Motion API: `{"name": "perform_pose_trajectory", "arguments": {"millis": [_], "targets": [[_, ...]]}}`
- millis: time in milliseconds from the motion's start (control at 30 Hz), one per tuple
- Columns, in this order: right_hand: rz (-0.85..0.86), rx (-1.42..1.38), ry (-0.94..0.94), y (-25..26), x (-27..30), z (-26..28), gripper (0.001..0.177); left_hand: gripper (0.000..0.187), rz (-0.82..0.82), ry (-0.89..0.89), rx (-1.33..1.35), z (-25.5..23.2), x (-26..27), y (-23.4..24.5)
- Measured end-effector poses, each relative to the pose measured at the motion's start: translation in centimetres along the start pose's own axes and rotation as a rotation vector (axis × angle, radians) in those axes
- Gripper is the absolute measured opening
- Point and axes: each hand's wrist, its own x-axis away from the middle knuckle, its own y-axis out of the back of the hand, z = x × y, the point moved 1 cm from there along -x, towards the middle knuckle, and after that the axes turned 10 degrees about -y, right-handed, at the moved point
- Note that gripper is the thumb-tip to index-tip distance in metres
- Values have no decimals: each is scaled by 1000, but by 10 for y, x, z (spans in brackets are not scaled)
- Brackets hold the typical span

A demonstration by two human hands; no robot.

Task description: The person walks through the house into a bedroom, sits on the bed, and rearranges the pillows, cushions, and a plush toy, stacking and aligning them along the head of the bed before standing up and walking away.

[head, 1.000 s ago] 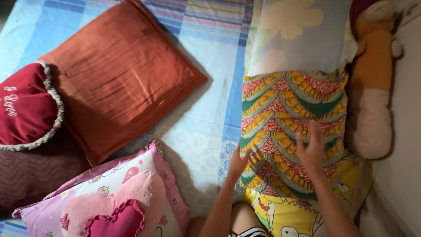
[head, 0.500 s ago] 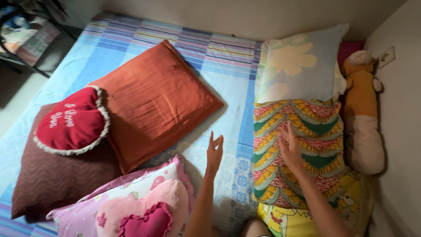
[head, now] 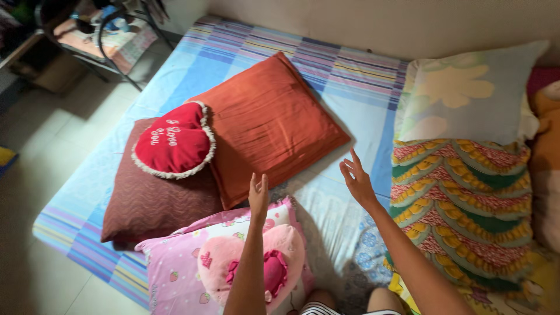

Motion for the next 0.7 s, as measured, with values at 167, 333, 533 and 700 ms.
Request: {"name": "perform_pose_trajectory", "arguments": {"millis": [167,333,533,700], "targets": [[57,-52,21,-56,-34,15,85,81,-119,-22,1,-6,-25,55],[217,-178,117,-132,-64,8,85,83,-202,-9,-57,16,-49,84],[475,-217,16,-229,-83,11,92,83,-414,-76,116,69,-75,117],[568,-85,-8,-299,-95,12,91,80,-573,35,169,127,-67,145]]}}
